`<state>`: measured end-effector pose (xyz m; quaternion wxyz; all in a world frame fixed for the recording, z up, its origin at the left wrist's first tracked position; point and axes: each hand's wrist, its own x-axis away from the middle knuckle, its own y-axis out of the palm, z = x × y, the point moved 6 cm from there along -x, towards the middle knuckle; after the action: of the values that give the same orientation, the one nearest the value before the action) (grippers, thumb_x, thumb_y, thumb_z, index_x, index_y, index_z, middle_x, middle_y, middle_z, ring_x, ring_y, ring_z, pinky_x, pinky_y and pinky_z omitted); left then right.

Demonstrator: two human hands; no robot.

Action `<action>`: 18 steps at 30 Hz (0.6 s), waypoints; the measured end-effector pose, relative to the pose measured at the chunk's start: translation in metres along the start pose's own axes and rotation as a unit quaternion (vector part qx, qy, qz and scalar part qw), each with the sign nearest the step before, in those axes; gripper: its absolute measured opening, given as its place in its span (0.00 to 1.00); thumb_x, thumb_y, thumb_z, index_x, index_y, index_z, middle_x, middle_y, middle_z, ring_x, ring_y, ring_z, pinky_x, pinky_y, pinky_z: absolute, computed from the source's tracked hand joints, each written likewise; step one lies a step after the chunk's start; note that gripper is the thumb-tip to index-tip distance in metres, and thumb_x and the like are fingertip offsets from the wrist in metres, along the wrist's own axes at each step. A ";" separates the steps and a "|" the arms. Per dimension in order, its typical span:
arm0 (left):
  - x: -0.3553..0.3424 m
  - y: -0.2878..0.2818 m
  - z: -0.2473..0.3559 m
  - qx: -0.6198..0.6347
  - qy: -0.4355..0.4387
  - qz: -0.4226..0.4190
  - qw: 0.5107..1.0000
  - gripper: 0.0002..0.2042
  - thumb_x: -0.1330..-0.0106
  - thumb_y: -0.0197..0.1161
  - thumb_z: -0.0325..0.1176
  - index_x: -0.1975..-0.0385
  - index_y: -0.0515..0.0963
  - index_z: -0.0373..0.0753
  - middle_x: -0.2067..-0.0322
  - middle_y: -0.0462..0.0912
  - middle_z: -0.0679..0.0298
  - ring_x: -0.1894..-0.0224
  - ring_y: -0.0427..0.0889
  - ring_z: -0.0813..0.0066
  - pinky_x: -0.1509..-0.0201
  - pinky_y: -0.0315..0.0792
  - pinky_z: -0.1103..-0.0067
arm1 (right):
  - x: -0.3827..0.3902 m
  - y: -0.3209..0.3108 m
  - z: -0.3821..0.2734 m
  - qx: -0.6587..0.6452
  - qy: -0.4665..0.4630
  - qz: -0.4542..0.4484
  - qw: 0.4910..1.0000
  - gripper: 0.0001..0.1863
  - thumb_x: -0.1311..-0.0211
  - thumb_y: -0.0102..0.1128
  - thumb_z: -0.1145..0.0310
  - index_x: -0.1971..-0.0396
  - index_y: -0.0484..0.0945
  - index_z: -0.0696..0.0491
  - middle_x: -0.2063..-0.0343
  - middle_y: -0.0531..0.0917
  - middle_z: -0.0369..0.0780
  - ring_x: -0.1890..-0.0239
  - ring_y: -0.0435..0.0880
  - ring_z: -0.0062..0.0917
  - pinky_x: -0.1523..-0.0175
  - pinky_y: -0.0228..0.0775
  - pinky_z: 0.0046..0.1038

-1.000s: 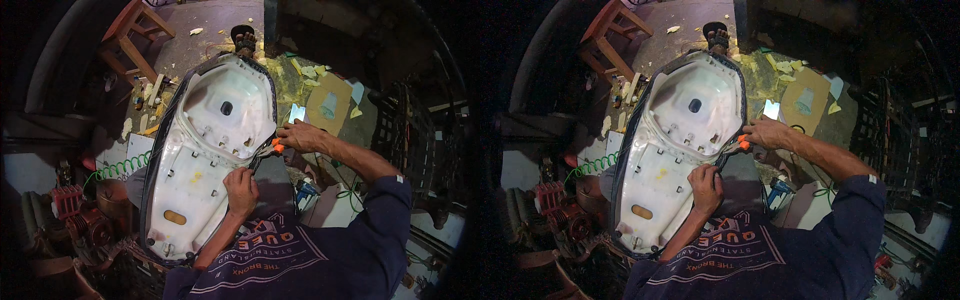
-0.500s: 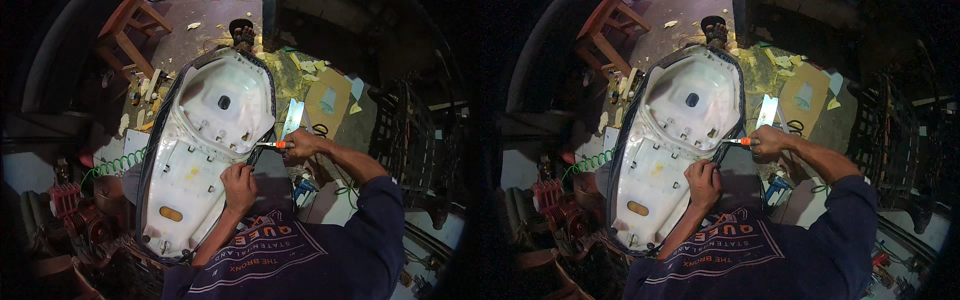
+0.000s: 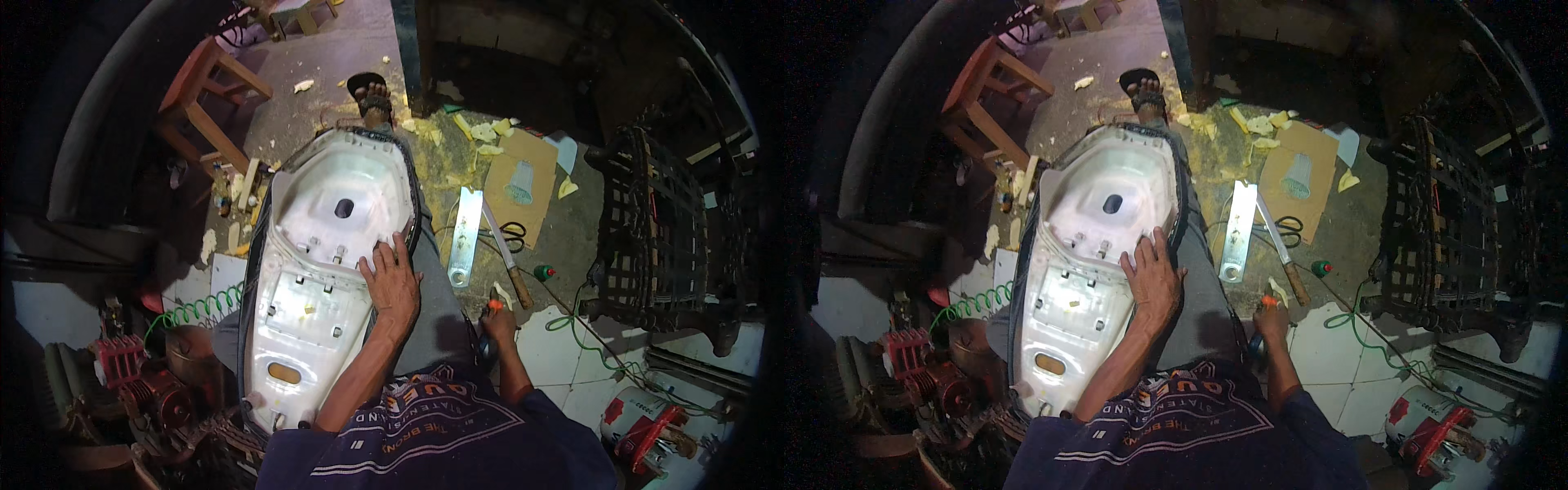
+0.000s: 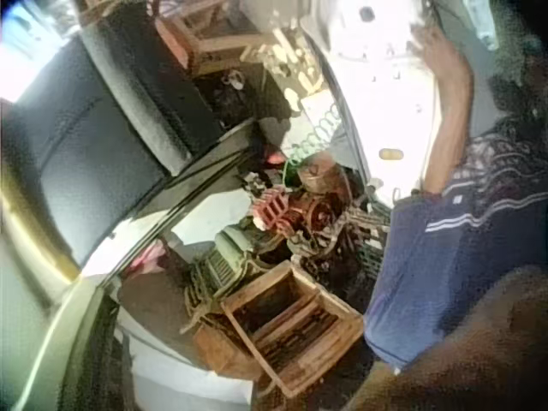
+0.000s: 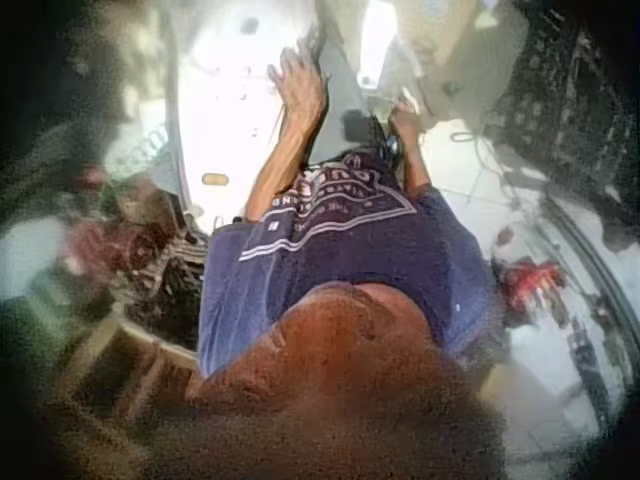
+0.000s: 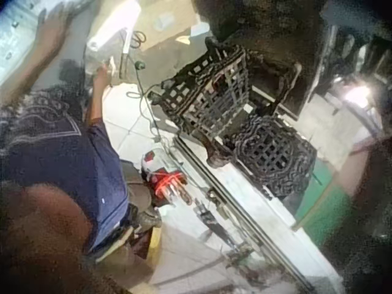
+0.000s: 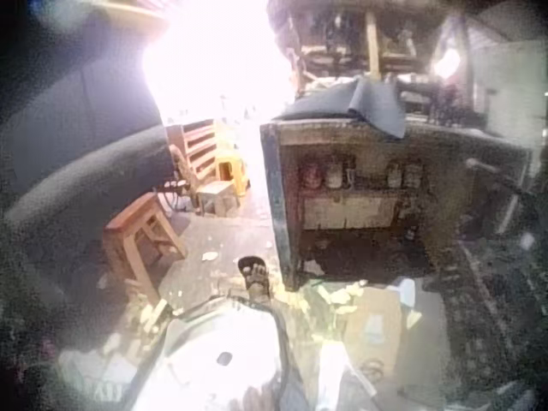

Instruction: The person reupholsters a motorcycle seat by repeatedly attaching the black cover to the white base using a staple gun. They flip the seat to check alignment and continue stapling along the edges.

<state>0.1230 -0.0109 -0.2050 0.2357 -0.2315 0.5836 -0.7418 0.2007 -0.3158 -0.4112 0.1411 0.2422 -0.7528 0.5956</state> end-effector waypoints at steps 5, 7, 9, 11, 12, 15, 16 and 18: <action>-0.027 -0.013 -0.009 -0.060 -0.005 0.069 0.996 0.47 0.40 0.75 0.38 0.21 0.56 0.43 0.45 0.78 0.50 0.44 0.79 0.52 0.43 0.64 0.50 | 0.021 -0.009 -0.006 -0.026 -0.057 0.099 0.993 0.28 0.43 0.69 0.58 0.44 0.81 0.55 0.46 0.76 0.55 0.40 0.72 0.58 0.38 0.71 0.55; -0.028 -0.024 -0.014 -0.035 -0.005 0.017 0.999 0.45 0.39 0.75 0.35 0.21 0.58 0.47 0.45 0.78 0.50 0.43 0.79 0.52 0.43 0.64 0.49 | 0.009 -0.028 -0.028 -0.040 -0.080 0.101 0.991 0.25 0.41 0.69 0.59 0.47 0.81 0.58 0.47 0.76 0.56 0.40 0.73 0.57 0.38 0.68 0.53; -0.030 -0.052 -0.023 0.001 0.004 0.030 1.000 0.41 0.39 0.75 0.33 0.24 0.64 0.54 0.45 0.79 0.51 0.43 0.79 0.52 0.44 0.64 0.46 | -0.002 -0.054 -0.062 -0.122 -0.151 0.084 0.977 0.24 0.40 0.68 0.60 0.47 0.81 0.58 0.48 0.77 0.56 0.41 0.75 0.55 0.37 0.69 0.51; -0.028 -0.082 -0.037 0.030 -0.008 0.018 0.999 0.34 0.39 0.75 0.36 0.30 0.74 0.49 0.46 0.80 0.52 0.44 0.81 0.53 0.43 0.67 0.52 | -0.005 -0.084 -0.098 -0.179 -0.209 0.054 0.960 0.22 0.37 0.66 0.62 0.47 0.81 0.60 0.50 0.81 0.56 0.43 0.79 0.50 0.36 0.70 0.46; -0.026 -0.100 -0.044 0.037 -0.012 0.026 0.999 0.32 0.40 0.76 0.37 0.32 0.77 0.47 0.47 0.80 0.51 0.46 0.82 0.53 0.43 0.69 0.55 | -0.004 -0.095 -0.117 -0.197 -0.224 0.030 0.954 0.22 0.37 0.66 0.62 0.47 0.81 0.60 0.50 0.81 0.55 0.44 0.81 0.49 0.37 0.71 0.45; -0.027 -0.161 -0.063 0.179 -0.022 -0.004 0.984 0.31 0.41 0.78 0.39 0.36 0.81 0.42 0.53 0.81 0.52 0.56 0.84 0.61 0.48 0.76 0.66 | 0.005 -0.129 -0.168 -0.233 -0.288 -0.014 0.929 0.22 0.33 0.65 0.61 0.45 0.81 0.58 0.47 0.83 0.53 0.51 0.87 0.44 0.44 0.78 0.41; -0.026 -0.182 -0.070 0.257 -0.063 -0.053 0.963 0.31 0.39 0.77 0.37 0.33 0.79 0.41 0.48 0.83 0.53 0.53 0.86 0.64 0.45 0.78 0.71 | 0.012 -0.133 -0.182 -0.269 -0.300 -0.044 0.914 0.23 0.33 0.65 0.59 0.45 0.81 0.58 0.48 0.84 0.53 0.53 0.87 0.42 0.46 0.79 0.39; -0.010 -0.241 -0.069 0.388 -0.034 -0.053 0.919 0.33 0.39 0.78 0.37 0.33 0.77 0.36 0.44 0.83 0.52 0.53 0.86 0.69 0.46 0.78 0.72 | 0.026 -0.140 -0.214 -0.357 -0.351 -0.076 0.862 0.24 0.32 0.66 0.57 0.44 0.80 0.58 0.49 0.85 0.52 0.57 0.88 0.37 0.49 0.80 0.36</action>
<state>0.0692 0.0980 0.0142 0.2873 -0.1775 0.2283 -0.9131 0.2375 -0.1391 -0.2286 -0.0108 0.4248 -0.8928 0.1493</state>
